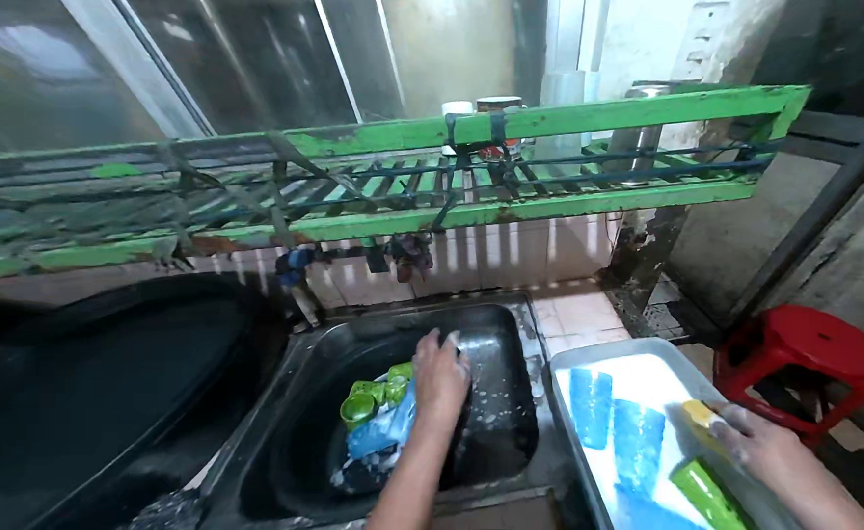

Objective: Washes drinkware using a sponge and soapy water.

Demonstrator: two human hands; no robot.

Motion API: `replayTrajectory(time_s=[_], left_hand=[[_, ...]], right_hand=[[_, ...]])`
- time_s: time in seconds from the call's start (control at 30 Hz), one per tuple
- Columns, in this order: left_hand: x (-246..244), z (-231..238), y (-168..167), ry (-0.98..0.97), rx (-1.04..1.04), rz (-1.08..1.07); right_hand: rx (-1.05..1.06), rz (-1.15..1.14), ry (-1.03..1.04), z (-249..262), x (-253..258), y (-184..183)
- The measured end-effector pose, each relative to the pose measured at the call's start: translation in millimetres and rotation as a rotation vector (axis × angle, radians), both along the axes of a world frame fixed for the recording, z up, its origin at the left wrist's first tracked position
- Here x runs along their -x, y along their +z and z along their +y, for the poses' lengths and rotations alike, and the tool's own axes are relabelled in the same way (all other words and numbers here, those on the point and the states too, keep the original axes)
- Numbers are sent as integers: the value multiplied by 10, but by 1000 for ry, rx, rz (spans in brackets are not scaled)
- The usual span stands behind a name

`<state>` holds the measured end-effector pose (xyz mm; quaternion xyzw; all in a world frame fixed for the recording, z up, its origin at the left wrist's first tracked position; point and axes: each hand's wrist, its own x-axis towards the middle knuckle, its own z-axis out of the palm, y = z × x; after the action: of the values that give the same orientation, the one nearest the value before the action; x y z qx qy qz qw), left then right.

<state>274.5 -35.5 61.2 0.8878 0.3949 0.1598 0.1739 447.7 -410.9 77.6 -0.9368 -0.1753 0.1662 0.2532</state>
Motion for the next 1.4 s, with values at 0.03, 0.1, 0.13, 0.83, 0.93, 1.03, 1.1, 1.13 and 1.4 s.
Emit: replayTrajectory(time_s=[0.03,0.1,0.13,0.83,0.93,1.03,1.1,1.13,1.4], left_hand=[[-146,-168,46,-79,15,-27],[-502,-732,154,-295,86,-57],[-657,-1072,194,-423,163,-55],[-743,-2087,175,-585,1338,-237],[-744,-1638,277,-688,1162,-307],[-849,-1297,374,-531,924,-317],[-943,-1197,493,-426,802,-237],[-989,-1146,547,-386,813,-237],[-973,-1623,476,-253,1631,-917]], right_hand=[[135,1,45,25,21,-11],[334,29,126,113,45,-144],[383,46,150,152,41,-256],[-539,-227,-101,313,188,76],[-621,89,-282,294,9,79],[-769,220,-247,450,299,146],[-884,413,-166,575,461,267],[-976,542,-127,588,482,296],[-1637,789,-430,967,795,561]])
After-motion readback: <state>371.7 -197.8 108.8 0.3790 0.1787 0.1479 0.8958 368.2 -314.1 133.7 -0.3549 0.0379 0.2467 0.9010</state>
